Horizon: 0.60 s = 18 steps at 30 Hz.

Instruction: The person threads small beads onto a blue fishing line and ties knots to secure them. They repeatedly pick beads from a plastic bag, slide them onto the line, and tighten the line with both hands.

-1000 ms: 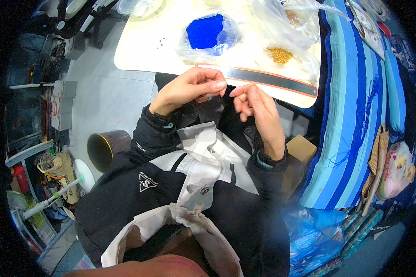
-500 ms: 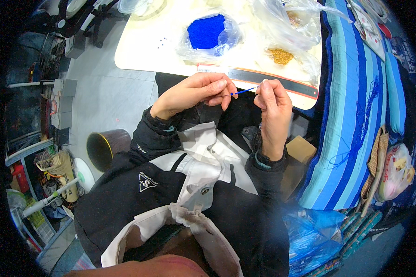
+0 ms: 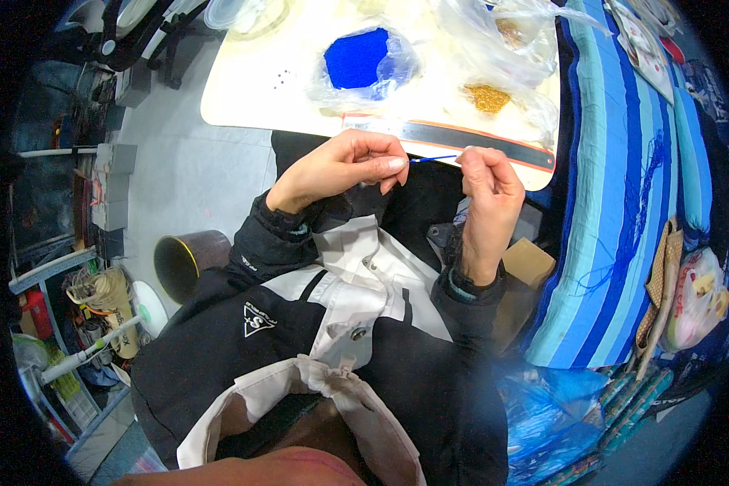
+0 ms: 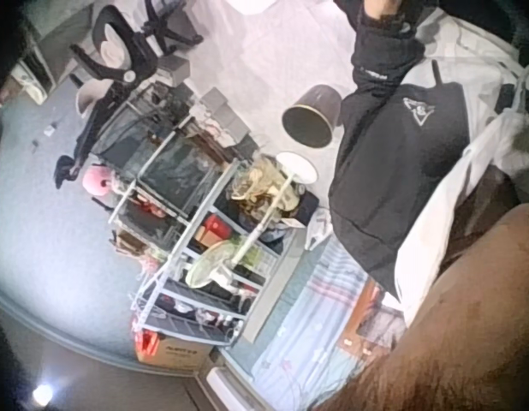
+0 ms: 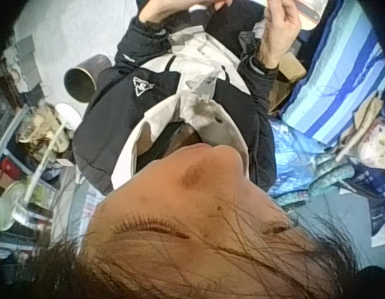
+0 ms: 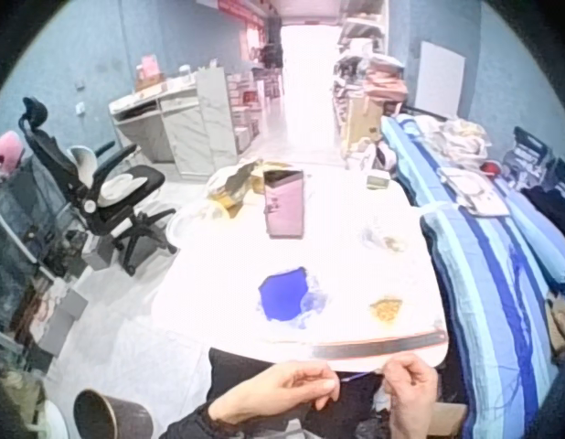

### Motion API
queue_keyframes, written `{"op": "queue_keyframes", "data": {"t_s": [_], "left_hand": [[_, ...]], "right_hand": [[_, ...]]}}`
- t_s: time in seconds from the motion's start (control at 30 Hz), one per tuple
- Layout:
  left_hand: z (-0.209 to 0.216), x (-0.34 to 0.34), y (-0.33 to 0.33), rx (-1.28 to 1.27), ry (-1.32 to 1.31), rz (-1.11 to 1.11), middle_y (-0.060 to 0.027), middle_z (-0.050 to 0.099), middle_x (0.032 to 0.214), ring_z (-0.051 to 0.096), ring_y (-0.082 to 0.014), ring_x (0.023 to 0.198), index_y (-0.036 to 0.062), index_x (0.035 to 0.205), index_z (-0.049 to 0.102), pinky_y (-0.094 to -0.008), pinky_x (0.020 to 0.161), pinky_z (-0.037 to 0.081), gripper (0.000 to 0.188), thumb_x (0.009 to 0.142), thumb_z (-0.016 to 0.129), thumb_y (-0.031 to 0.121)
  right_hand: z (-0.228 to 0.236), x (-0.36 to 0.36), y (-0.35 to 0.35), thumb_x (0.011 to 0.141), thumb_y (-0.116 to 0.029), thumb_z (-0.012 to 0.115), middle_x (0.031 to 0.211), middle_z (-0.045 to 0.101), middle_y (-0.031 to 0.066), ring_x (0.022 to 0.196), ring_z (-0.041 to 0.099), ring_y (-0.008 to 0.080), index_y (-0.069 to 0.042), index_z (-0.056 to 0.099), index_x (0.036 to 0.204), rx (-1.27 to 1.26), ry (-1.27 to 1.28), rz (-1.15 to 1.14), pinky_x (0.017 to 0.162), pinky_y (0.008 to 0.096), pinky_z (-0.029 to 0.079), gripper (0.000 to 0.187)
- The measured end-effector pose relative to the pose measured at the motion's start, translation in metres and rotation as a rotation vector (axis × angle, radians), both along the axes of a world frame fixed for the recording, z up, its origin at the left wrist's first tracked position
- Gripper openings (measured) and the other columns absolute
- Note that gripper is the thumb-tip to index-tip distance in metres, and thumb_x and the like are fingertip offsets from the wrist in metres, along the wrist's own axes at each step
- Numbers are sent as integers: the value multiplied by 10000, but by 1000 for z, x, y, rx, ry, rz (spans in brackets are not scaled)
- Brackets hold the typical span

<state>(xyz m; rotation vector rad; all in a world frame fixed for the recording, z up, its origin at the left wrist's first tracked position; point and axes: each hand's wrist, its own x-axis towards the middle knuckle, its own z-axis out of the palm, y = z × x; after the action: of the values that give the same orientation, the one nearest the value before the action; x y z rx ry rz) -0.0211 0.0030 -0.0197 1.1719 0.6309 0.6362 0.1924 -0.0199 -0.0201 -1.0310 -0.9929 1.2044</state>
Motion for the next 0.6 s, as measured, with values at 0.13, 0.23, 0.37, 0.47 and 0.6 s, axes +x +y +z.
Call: {"op": "queue_keyframes", "data": {"t_s": [0.13, 0.23, 0.37, 0.47, 0.6], "left_hand": [[1, 6, 3, 21, 20, -27, 12, 599, 843, 521, -48, 716, 23, 939, 625, -187, 665, 403, 210, 986, 531, 206], [1, 14, 8, 48, 28, -51, 12, 595, 833, 517, -57, 711, 19, 929, 623, -196, 667, 406, 217, 984, 532, 208], [2, 29, 19, 189, 118, -63, 6, 591, 822, 515, -68, 712, 14, 917, 616, -210, 674, 417, 231, 986, 528, 216], [0, 41, 31, 237, 175, -78, 2, 592, 820, 515, -70, 714, 16, 912, 612, -220, 678, 429, 229, 988, 523, 213], [-12, 65, 49, 272, 123, -1, 6, 597, 817, 518, -65, 722, 18, 902, 606, -217, 669, 431, 234, 989, 520, 218]], "right_hand": [[-5, 5, 5, 938, -93, 612, 877, 590, 22, 633, 373, 26, -33, 625, 902, 119, 294, -138, 527, 189, 273, 71], [-2, 23, 11, 992, -143, 522, 987, 573, 68, 631, 397, 40, -85, 552, 956, 80, 591, -31, 529, 178, 311, 75], [4, 55, 22, 1014, -149, 465, 750, 441, 11, 607, 369, 49, -85, 478, 944, 163, 848, 111, 517, 173, 318, 96], [6, 81, 33, 1011, -109, 451, 676, 383, -7, 602, 341, 61, -72, 421, 842, 280, 945, 91, 533, 188, 315, 176], [-7, 101, 61, 1000, -94, 464, 659, 350, -13, 616, 358, 65, -80, 403, 792, 278, 1059, 64, 590, 210, 335, 218]]}}
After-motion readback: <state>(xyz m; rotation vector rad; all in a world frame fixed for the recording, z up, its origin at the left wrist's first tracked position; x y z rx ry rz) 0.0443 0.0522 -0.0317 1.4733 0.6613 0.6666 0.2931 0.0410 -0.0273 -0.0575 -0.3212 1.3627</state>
